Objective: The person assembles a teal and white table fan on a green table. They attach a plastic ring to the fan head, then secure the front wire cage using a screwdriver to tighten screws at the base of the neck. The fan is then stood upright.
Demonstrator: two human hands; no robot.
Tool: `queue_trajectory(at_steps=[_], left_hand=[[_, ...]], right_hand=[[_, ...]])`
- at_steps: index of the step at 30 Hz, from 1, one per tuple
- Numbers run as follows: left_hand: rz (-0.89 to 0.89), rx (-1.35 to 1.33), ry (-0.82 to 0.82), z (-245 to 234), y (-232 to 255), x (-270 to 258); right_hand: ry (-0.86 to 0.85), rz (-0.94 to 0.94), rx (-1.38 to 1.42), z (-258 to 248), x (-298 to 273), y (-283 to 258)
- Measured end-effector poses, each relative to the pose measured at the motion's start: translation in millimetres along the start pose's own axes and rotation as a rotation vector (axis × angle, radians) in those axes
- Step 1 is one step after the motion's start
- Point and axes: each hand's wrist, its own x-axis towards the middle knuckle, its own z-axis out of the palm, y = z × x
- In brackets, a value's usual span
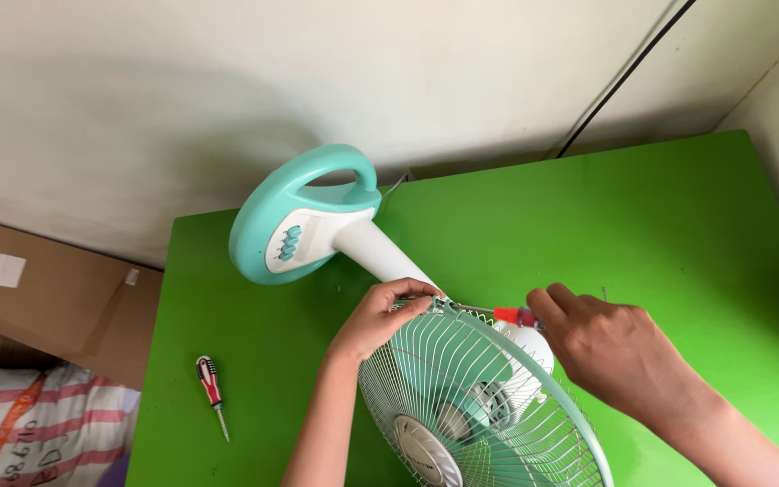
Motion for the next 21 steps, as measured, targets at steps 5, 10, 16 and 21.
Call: queue_trajectory(at_steps=[5, 10, 16, 21], left_hand=[[0.049, -0.001, -0.15, -26.4, -11.5, 7.6], [0.036, -0.157, -0.186, -37.9, -51.1, 17.2], [0.098, -0.212, -0.16, -30.9, -72.6, 20.4], [0.1, -0.236, -0.157, -29.5, -73.5, 20.8]], right_hand=[[0.086, -0.028, -0.04, -13.7, 4.4, -8.1], [0.094, 0.006, -0.029, -18.4, 8.5, -16.9], [0.114, 0.022, -0.023, -18.1, 25.1, -25.9], [-0.007, 0.099, -0.046, -23.1, 39.4, -31.8]])
